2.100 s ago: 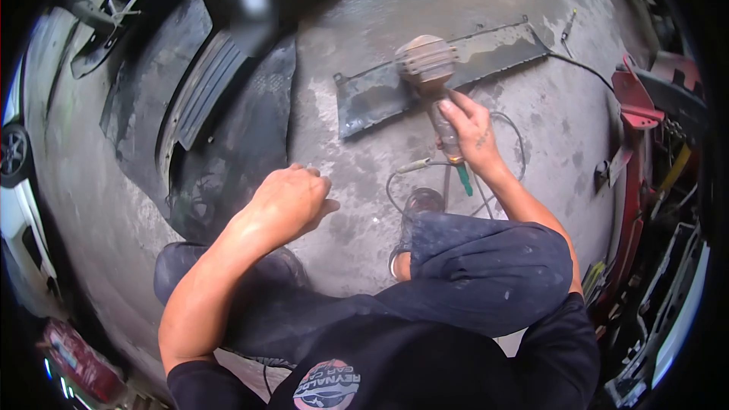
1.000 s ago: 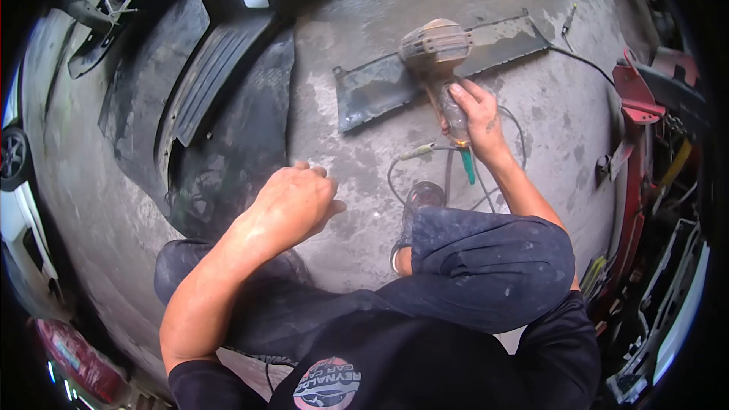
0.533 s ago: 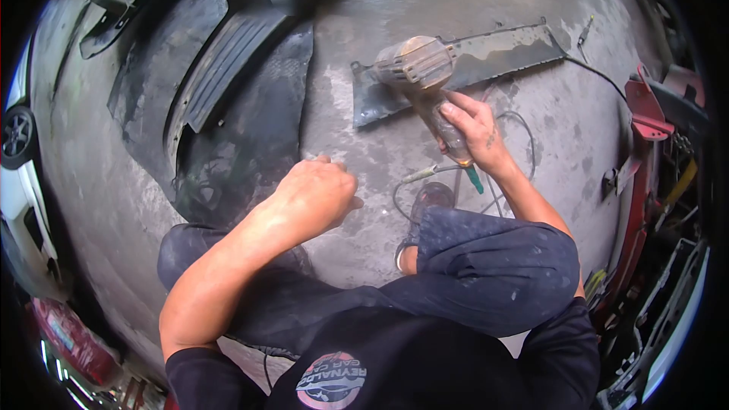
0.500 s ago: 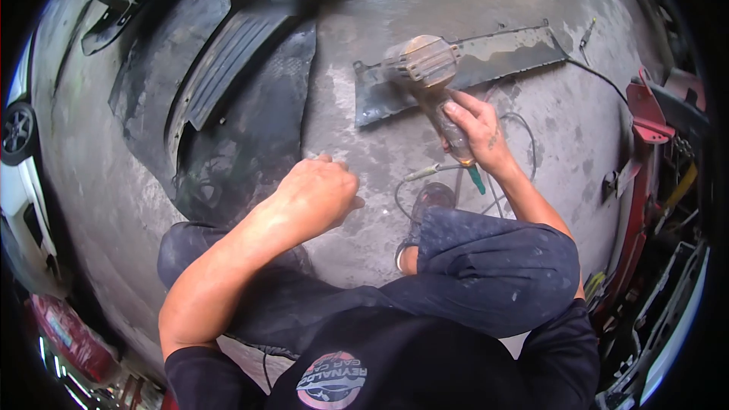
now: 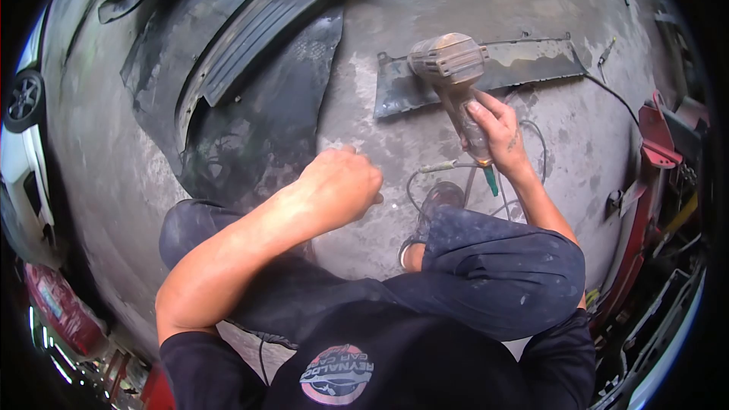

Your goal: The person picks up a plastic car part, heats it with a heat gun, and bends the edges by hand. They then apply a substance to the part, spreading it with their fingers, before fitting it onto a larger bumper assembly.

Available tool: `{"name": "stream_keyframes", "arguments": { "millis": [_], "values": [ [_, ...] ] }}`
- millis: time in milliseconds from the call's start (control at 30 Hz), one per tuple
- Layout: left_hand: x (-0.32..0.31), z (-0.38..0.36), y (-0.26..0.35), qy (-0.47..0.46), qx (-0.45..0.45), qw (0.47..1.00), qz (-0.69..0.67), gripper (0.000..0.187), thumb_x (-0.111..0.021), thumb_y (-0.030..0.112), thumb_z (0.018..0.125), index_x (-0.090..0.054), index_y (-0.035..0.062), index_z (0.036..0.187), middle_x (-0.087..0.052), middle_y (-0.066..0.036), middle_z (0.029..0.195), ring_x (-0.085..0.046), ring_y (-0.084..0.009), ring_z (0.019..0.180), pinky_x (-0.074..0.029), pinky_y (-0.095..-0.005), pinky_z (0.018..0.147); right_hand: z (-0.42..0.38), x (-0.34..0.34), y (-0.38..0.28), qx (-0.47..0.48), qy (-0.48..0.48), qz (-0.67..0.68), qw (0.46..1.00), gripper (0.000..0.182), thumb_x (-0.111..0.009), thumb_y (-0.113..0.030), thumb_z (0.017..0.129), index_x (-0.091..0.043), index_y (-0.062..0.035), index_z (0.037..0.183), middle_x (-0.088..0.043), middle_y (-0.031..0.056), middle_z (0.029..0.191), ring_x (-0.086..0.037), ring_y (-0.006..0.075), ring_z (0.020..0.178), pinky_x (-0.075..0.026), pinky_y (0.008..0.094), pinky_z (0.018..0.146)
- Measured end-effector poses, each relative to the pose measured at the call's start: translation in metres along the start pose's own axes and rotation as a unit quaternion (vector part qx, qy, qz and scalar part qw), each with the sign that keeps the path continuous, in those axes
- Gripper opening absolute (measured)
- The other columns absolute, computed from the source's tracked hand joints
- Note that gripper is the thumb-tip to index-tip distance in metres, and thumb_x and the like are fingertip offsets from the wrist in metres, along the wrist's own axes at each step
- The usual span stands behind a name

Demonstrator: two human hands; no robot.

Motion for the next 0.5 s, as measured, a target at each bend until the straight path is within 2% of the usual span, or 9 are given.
{"name": "stream_keyframes", "arguments": {
  "millis": [167,367,433,500],
  "values": [
    [-0.013,0.005,0.005,-0.019,-0.010,1.000,0.012,0.036,-0.076,0.034,0.094,-0.075,-0.0007,0.083,-0.074,-0.020,0.086,-0.073,-0.0374,0.087,-0.058,-0.0450,0.081,-0.004,-0.023,0.004,-0.026,-0.065,0.022,0.997,0.049,-0.063,-0.032,0.105,-0.063,0.0035,0.140,-0.069,0.0057,0.088,-0.065,0.0115,0.065,-0.053,0.0272,0.058],
    [-0.022,-0.001,0.011,-0.011,-0.017,0.999,0.042,0.036,-0.077,0.036,0.092,-0.078,0.0009,0.085,-0.076,-0.017,0.085,-0.074,-0.0348,0.089,-0.059,-0.0437,0.080,0.001,0.000,0.004,-0.004,0.014,-0.015,1.000,0.048,-0.062,-0.030,0.105,-0.062,0.0045,0.139,-0.069,0.0069,0.087,-0.066,0.0131,0.065,-0.053,0.0278,0.059],
    [-0.021,-0.002,0.011,-0.010,-0.011,0.999,0.042,0.036,-0.077,0.036,0.092,-0.078,0.0010,0.085,-0.075,-0.017,0.085,-0.074,-0.0350,0.090,-0.059,-0.0439,0.080,0.000,0.002,0.002,-0.004,0.013,-0.007,1.000,0.048,-0.062,-0.030,0.105,-0.063,0.0045,0.139,-0.069,0.0069,0.087,-0.066,0.0131,0.065,-0.052,0.0278,0.059],
    [-0.019,0.001,0.009,-0.010,-0.007,0.999,0.044,0.036,-0.077,0.036,0.092,-0.078,0.0011,0.084,-0.075,-0.017,0.084,-0.073,-0.0352,0.091,-0.059,-0.0441,0.080,-0.003,-0.009,0.004,-0.018,-0.042,0.011,0.999,0.048,-0.062,-0.030,0.105,-0.063,0.0047,0.138,-0.069,0.0070,0.087,-0.066,0.0131,0.065,-0.052,0.0276,0.059]
  ]
}}
Point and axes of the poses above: each hand's wrist, its own z-axis towards the middle knuckle, its own x-axis out of the back of the hand, y = z × x, the point moved 10 cm from there along z, towards the middle knuckle
